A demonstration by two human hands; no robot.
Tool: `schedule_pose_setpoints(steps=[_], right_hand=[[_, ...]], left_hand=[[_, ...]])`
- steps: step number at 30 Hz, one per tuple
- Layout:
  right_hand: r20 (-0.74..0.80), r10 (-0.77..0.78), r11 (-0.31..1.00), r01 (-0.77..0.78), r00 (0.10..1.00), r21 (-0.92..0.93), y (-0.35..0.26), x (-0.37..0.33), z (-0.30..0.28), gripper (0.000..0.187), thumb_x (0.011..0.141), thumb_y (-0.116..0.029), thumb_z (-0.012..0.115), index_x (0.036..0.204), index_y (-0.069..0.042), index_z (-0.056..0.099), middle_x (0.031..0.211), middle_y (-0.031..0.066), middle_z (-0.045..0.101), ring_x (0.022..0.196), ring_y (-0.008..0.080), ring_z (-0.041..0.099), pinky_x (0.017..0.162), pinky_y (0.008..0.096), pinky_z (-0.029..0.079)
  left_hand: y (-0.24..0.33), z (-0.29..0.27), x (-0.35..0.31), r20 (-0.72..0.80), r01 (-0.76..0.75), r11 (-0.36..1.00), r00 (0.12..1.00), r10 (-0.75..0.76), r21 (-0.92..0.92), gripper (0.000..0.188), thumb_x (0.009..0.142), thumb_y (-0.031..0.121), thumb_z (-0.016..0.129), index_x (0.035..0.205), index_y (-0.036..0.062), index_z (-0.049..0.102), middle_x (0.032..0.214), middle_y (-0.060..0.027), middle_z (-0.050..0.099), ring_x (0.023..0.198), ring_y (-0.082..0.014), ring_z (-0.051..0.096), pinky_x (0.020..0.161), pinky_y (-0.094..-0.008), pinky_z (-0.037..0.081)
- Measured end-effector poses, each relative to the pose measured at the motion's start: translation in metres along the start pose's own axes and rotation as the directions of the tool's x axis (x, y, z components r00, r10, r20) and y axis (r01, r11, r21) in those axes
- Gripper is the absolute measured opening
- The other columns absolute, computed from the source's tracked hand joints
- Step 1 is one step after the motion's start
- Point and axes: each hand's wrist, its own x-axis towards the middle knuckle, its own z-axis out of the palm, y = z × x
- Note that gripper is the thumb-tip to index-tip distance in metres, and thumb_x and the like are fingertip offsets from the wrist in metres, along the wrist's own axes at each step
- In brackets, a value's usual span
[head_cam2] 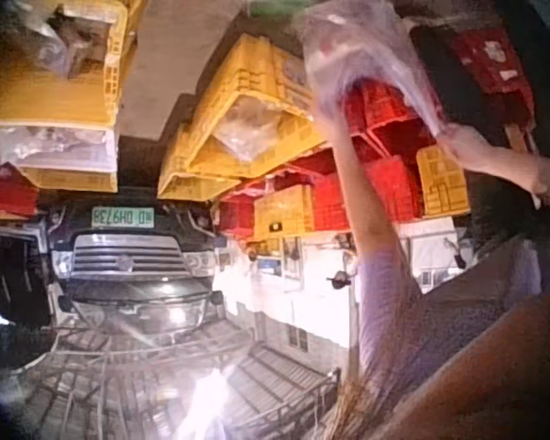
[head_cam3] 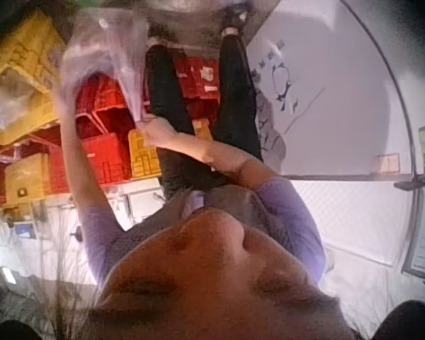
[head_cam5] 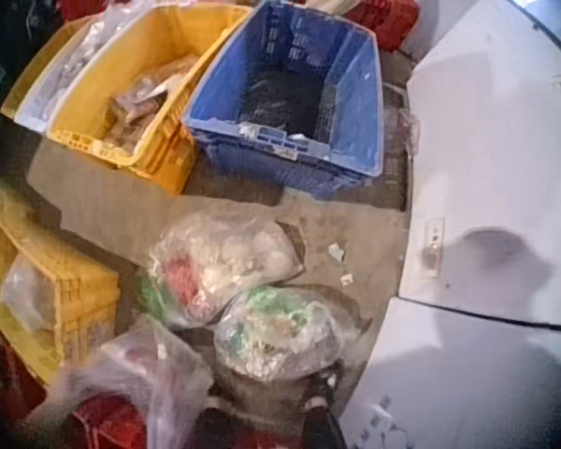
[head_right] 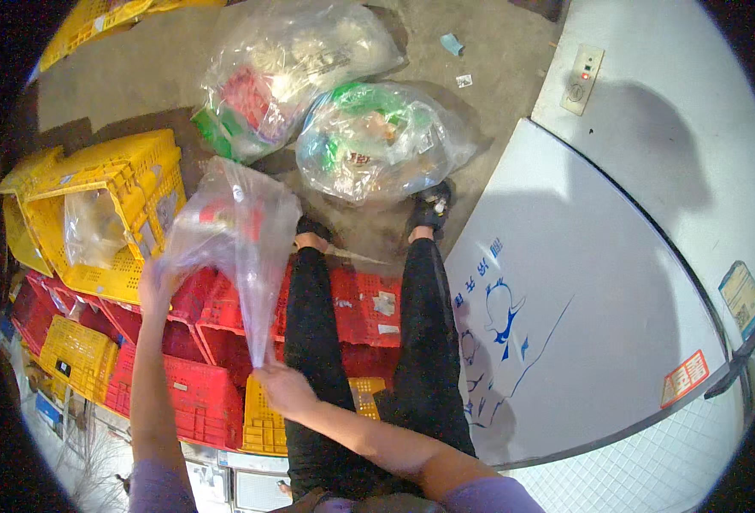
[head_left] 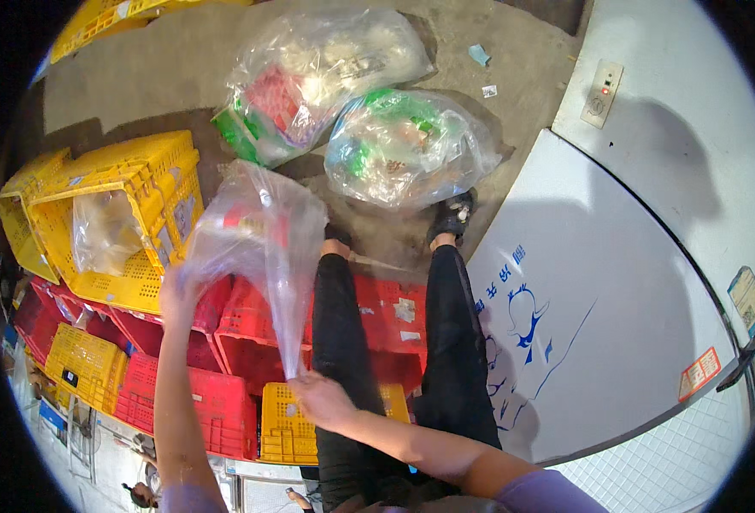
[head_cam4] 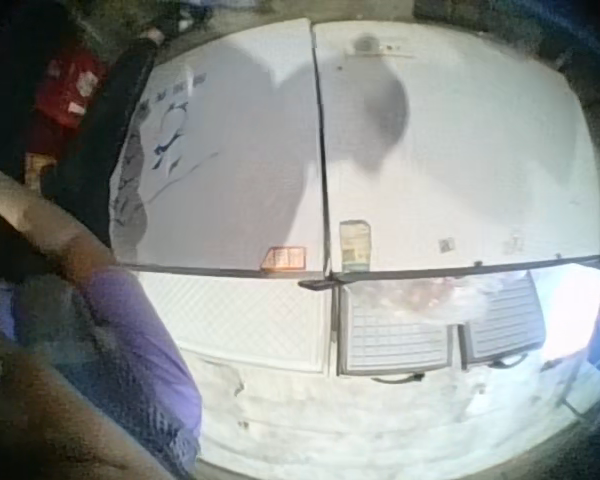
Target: The person repeatedly picks packaged frozen items from stacked red, yellow, and blue crates, places them into clear plastic bags, ties the bags, and puts them into an open chest freezer. The person also moves crates to access items and continues the cycle of bagging and storing.
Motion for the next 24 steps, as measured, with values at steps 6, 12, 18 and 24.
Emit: schedule_pose_setpoints(steps=[6, 12, 18, 24], right_hand=[[-0.213, -0.131, 0.959, 0.178, 0.968, 0.219, 0.018, 0.074, -0.107, 0.020, 0.079, -0.021, 0.066, 0.084, -0.007, 0.053, 0.077, 0.0138, 0.056, 0.078, 0.0319, 0.057, 0.067, 0.0428, 0.046], [-0.328, -0.142, 0.501, -0.218, 0.934, -0.837, 0.159, 0.181, -0.279, 0.065, 0.074, -0.020, 0.071, 0.129, -0.004, 0.041, 0.125, 0.0188, 0.055, 0.123, 0.0315, 0.049, 0.103, 0.0494, 0.034], [-0.108, 0.171, 0.517, -0.183, 0.979, -0.837, 0.140, 0.171, -0.394, 0.025, 0.078, -0.030, 0.068, 0.089, -0.008, 0.068, 0.083, 0.0180, 0.067, 0.085, 0.0324, 0.066, 0.096, 0.0479, 0.042], [-0.072, -0.130, 0.451, -0.005, 0.989, -0.892, 0.097, 0.117, -0.364, 0.027, 0.082, -0.034, 0.064, 0.085, -0.007, 0.069, 0.072, 0.0166, 0.065, 0.078, 0.0368, 0.065, 0.080, 0.0493, 0.050]], left_hand=[[0.009, -0.044, -0.090, -0.462, 0.008, 0.949, 0.875, 0.145, 0.314, 0.045, 0.088, 0.013, 0.060, 0.129, -0.0001, 0.047, 0.116, -0.0189, 0.056, 0.108, -0.0358, 0.054, 0.095, -0.0432, 0.042], [0.241, 0.097, -0.015, -0.038, -0.517, 0.850, 0.856, 0.516, -0.107, 0.039, 0.068, 0.003, 0.063, 0.107, 0.0049, 0.060, 0.108, -0.0160, 0.060, 0.106, -0.0352, 0.056, 0.090, -0.0413, 0.046], [0.370, 0.250, 0.068, -0.137, -0.431, 0.902, 0.895, 0.425, -0.014, 0.050, 0.077, 0.012, 0.065, 0.122, -0.0025, 0.048, 0.120, -0.0178, 0.055, 0.112, -0.0369, 0.052, 0.097, -0.0412, 0.044], [0.301, 0.214, 0.032, -0.298, -0.442, 0.894, 0.865, 0.405, -0.070, 0.036, 0.067, 0.001, 0.064, 0.102, 0.0101, 0.064, 0.101, -0.0085, 0.061, 0.096, -0.0309, 0.057, 0.082, -0.0393, 0.049]])
